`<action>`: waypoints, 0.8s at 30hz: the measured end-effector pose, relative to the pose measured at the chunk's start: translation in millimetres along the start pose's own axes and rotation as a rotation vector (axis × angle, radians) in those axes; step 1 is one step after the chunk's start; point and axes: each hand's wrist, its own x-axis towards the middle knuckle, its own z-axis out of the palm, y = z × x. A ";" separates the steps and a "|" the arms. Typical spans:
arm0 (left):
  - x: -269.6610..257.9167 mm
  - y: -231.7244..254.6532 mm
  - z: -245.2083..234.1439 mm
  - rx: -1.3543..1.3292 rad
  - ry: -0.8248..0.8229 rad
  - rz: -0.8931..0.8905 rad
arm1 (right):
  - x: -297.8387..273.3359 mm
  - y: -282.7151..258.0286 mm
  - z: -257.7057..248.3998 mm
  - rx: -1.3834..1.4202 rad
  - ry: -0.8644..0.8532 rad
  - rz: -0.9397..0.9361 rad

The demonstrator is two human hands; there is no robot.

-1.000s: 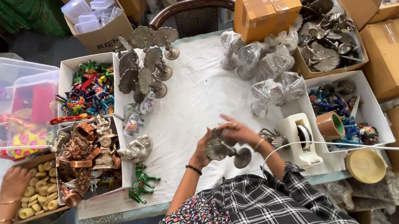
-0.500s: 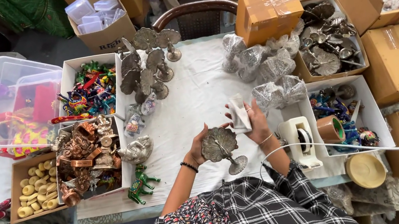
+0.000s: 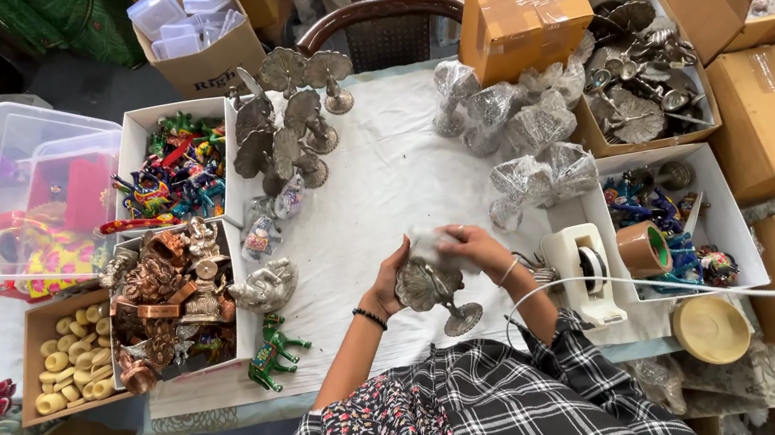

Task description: The person sits at a table covered with various decorative items and cleaning supplies. They pick up a silver-colored decorative object, wipe it with a white cloth, and then wrap it in bubble wrap. The person handles several similar items, cleaning and wrapping them individually.

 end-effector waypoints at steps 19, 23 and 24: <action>16.4 -5.3 -9.2 0.025 0.196 -0.108 | -13.2 5.5 45.4 -1.200 0.184 -0.707; 9.6 0.1 4.9 -0.013 0.115 -0.058 | 7.5 15.6 21.9 -1.273 0.357 -0.720; 5.4 5.9 11.6 -0.012 0.113 -0.057 | 3.0 6.2 19.2 -1.274 0.359 -0.722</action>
